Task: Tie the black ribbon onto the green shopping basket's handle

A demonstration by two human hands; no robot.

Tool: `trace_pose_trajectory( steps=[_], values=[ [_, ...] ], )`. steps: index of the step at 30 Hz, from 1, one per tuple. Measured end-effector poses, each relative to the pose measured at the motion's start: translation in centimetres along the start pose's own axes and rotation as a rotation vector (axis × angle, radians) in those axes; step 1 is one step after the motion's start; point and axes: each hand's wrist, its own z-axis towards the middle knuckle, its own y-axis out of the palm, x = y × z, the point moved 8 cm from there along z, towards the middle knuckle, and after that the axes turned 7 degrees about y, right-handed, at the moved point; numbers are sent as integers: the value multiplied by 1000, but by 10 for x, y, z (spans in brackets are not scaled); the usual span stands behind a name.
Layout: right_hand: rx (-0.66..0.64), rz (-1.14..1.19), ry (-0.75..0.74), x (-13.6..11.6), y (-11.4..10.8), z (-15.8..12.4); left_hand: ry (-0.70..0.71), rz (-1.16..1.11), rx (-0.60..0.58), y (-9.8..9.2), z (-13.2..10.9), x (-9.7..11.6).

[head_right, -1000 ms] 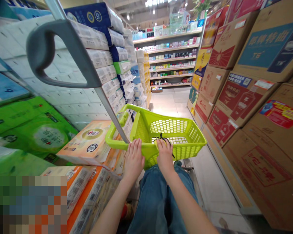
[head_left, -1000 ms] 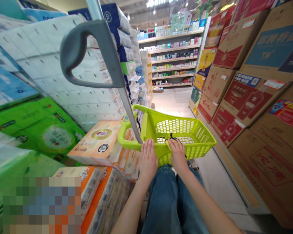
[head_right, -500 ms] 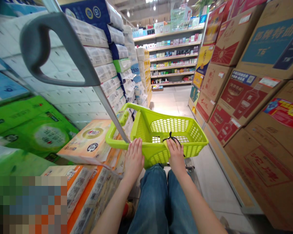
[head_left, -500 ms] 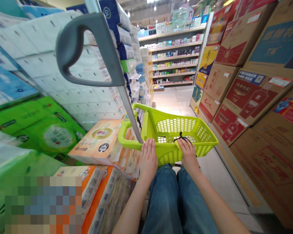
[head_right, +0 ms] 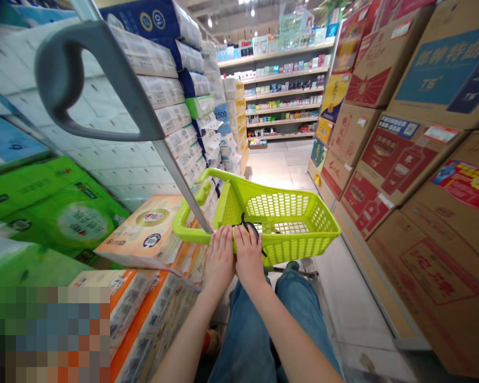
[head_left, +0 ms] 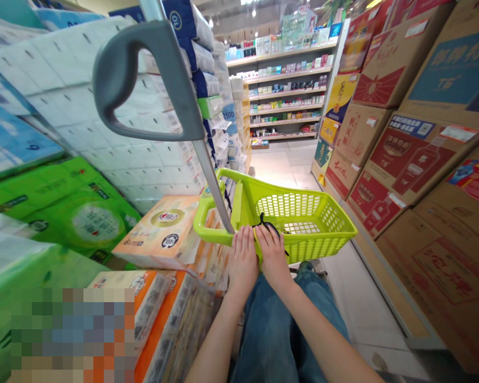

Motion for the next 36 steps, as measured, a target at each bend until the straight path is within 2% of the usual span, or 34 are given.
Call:
trace_pose_trajectory(
  steps=[4,12,15,17,19,21,25,27,30,36],
  values=[
    [-14,-52,-53,24,-4,-5,-7,-33,-9,0,0,1],
    [55,-147,1,109,-18,-12,-24,-57,-15,0,0,0],
    [79,-175,5,127,-21,-14,-29,-42,-28,0,0,0],
    [100,-199,48,127,-22,-14,-29,-36,-31,0,0,1],
    [107,-217,123,114,-23,-11,-28,-32,-29,0,0,1],
    [76,-202,162,86,-19,-7,-27,-20,-29,0,0,1],
    [-20,-101,78,16,-8,-1,-25,35,-27,1,1,2],
    [-31,-76,50,0,-6,-1,-22,57,-20,2,1,2],
    [-32,-71,3,3,-5,-3,-20,48,-8,1,1,2],
    [3,-145,-46,49,-11,-9,-32,-26,-5,1,0,2]
  ],
)
